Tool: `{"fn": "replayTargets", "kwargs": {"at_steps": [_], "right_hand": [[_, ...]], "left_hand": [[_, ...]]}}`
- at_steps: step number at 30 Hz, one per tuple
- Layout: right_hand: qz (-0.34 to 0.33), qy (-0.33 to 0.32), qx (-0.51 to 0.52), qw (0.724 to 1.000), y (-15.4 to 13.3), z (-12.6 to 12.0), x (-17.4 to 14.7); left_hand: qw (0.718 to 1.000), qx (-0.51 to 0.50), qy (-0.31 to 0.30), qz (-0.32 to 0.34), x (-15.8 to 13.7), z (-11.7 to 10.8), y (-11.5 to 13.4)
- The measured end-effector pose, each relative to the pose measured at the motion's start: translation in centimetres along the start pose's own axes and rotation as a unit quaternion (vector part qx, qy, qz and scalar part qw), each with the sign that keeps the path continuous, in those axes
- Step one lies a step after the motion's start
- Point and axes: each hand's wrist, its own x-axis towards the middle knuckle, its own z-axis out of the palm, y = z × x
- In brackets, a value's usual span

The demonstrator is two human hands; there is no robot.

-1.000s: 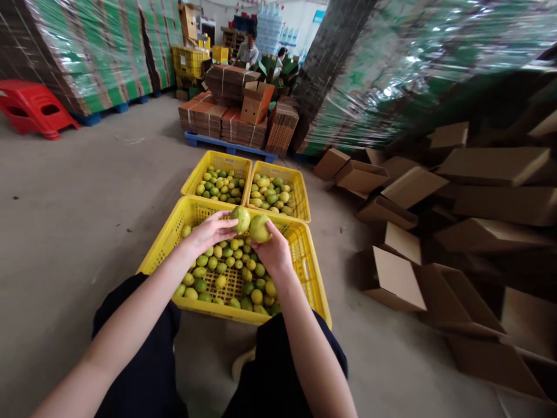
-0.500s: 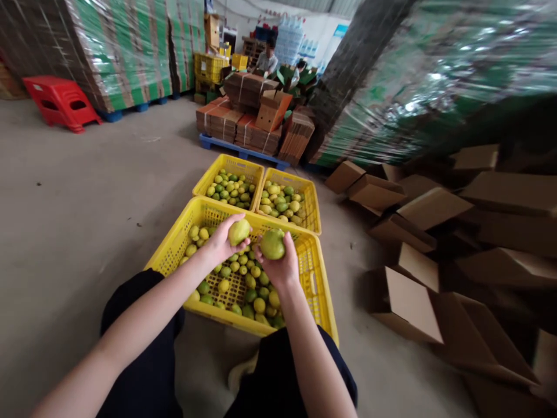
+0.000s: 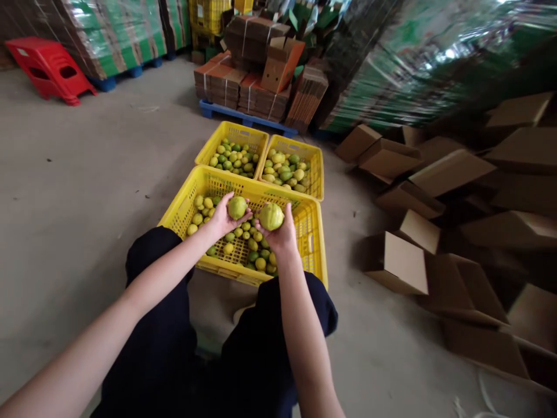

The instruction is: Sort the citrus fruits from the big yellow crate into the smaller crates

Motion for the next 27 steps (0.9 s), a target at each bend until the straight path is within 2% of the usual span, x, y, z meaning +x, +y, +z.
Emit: {"fn": "replayTargets", "kwargs": {"at_steps": [4, 6, 10, 15, 19, 21, 23, 25, 27], "right_hand": [[-0.005, -0.02, 0.017, 1.0, -0.4, 0.4, -0.6], [0.007, -0.014, 0.016, 1.0, -0.5, 0.4, -0.7], [0.02, -0.014, 0.003, 1.0, -0.3, 0.0, -0.5], [0.014, -0.015, -0.025, 0.999, -0.1, 0.1, -0.3], [-0.017, -0.024, -0.046, 0.999, 0.3, 0.1, 0.1], [-0.053, -0.019, -0.068, 0.996, 0.6, 0.1, 0.3], [-0.122, 0.01, -0.095, 0.988, 0.8, 0.0, 0.3], [-0.207, 0.036, -0.136, 0.968, 0.8, 0.0, 0.0], [-0.272, 0.032, -0.187, 0.943, 0.7, 0.0, -0.4]], "left_hand": [[0.999, -0.024, -0.031, 0.012, -1.0, 0.1, 0.3], [0.998, -0.02, -0.053, -0.004, -1.2, 0.2, 0.4], [0.994, 0.033, -0.098, -0.039, -1.0, 0.3, 0.4], [0.992, 0.065, -0.105, -0.031, -0.5, 0.4, 0.3], [0.983, 0.136, -0.121, -0.016, 0.0, 0.1, 0.4], [0.975, 0.183, -0.125, 0.028, 0.2, -0.1, 0.3], [0.958, 0.235, -0.124, 0.107, 0.3, -0.3, 0.3], [0.924, 0.299, -0.129, 0.201, 0.1, -0.4, 0.4], [0.879, 0.363, -0.147, 0.27, -0.2, -0.5, 0.6]]}}
